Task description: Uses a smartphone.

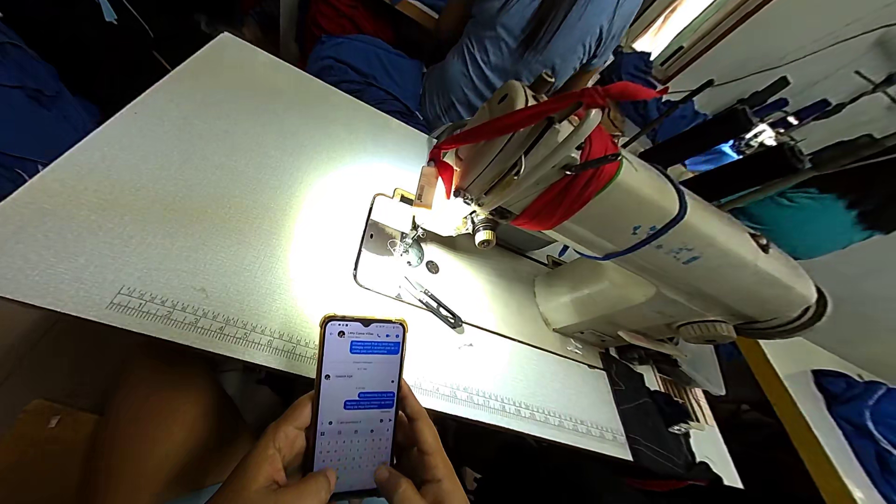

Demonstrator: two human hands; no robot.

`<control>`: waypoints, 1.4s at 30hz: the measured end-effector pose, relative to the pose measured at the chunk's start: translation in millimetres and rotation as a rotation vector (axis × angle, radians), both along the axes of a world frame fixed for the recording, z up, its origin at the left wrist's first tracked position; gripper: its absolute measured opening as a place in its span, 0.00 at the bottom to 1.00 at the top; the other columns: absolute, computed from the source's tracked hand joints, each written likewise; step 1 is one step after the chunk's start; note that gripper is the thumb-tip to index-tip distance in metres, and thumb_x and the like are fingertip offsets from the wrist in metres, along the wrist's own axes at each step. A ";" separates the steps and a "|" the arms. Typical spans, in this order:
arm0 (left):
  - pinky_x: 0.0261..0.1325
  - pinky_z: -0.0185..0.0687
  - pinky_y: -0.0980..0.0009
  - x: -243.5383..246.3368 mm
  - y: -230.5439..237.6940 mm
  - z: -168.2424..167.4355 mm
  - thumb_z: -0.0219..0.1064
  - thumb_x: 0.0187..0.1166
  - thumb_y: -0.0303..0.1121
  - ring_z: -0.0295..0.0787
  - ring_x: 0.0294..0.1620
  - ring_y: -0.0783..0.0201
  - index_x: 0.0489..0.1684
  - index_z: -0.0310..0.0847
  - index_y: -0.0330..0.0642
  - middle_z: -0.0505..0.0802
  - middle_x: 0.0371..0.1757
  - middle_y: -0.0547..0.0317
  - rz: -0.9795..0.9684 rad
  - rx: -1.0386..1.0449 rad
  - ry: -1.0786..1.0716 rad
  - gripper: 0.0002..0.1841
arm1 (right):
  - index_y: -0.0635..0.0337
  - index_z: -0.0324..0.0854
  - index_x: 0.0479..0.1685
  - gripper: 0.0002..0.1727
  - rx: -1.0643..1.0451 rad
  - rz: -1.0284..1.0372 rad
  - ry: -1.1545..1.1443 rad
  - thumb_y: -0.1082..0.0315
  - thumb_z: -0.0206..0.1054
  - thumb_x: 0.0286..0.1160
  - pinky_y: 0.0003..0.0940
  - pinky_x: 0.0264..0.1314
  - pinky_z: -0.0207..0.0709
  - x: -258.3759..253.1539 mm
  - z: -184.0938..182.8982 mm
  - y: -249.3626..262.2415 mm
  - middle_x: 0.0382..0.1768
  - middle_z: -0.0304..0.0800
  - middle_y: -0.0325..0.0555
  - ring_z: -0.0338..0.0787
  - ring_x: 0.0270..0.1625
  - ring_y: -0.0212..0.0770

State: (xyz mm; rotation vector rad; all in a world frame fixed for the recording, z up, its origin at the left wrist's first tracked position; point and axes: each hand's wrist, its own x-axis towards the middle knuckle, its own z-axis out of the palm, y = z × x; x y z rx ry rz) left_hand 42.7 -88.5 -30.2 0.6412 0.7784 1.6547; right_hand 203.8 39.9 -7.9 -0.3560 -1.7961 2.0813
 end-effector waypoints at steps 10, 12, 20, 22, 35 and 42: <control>0.55 0.93 0.60 -1.3 -0.5 -0.5 0.55 0.71 0.11 0.88 0.67 0.57 0.82 0.57 0.41 0.85 0.73 0.55 -0.060 0.047 0.015 0.35 | 0.83 0.34 0.87 0.47 0.126 -0.213 -0.060 0.81 0.65 0.73 0.37 0.71 0.85 -8.1 -1.1 -14.2 0.75 0.74 0.62 0.86 0.70 0.39; 0.52 0.94 0.61 -0.5 -0.5 -0.7 0.54 0.74 0.11 0.90 0.65 0.58 0.82 0.58 0.41 0.86 0.72 0.55 -0.035 0.030 0.050 0.33 | 0.83 0.34 0.87 0.46 0.106 -0.202 -0.060 0.81 0.63 0.75 0.37 0.69 0.86 -7.4 0.2 -13.5 0.75 0.75 0.61 0.86 0.70 0.39; 0.48 0.95 0.62 -0.6 -2.1 -1.0 0.53 0.73 0.11 0.91 0.62 0.58 0.80 0.60 0.43 0.88 0.70 0.55 -0.020 0.010 0.017 0.33 | 0.81 0.29 0.88 0.45 0.063 -0.107 -0.048 0.82 0.58 0.76 0.39 0.69 0.85 -3.8 -0.7 -9.4 0.79 0.72 0.60 0.84 0.73 0.40; 0.49 0.95 0.61 -0.9 -2.1 -1.9 0.53 0.72 0.10 0.91 0.63 0.57 0.80 0.60 0.43 0.87 0.70 0.54 -0.020 0.011 0.010 0.33 | 0.80 0.28 0.89 0.46 0.058 -0.082 -0.041 0.84 0.57 0.74 0.40 0.70 0.85 -3.3 -0.6 -8.2 0.80 0.70 0.61 0.83 0.74 0.41; 0.50 0.94 0.61 -0.2 -2.1 -2.4 0.54 0.71 0.09 0.90 0.65 0.56 0.81 0.57 0.43 0.86 0.72 0.53 -0.014 0.000 -0.005 0.35 | 0.81 0.25 0.88 0.53 0.067 -0.042 -0.023 0.84 0.63 0.68 0.42 0.74 0.83 -2.5 -3.1 -7.4 0.81 0.67 0.63 0.81 0.76 0.43; 0.46 0.95 0.63 0.6 -2.2 -1.7 0.55 0.70 0.09 0.91 0.62 0.57 0.80 0.58 0.45 0.88 0.70 0.55 0.002 -0.035 -0.017 0.35 | 0.80 0.26 0.89 0.50 0.055 -0.030 -0.032 0.85 0.60 0.69 0.42 0.69 0.86 -2.2 1.7 -7.8 0.81 0.68 0.62 0.82 0.75 0.42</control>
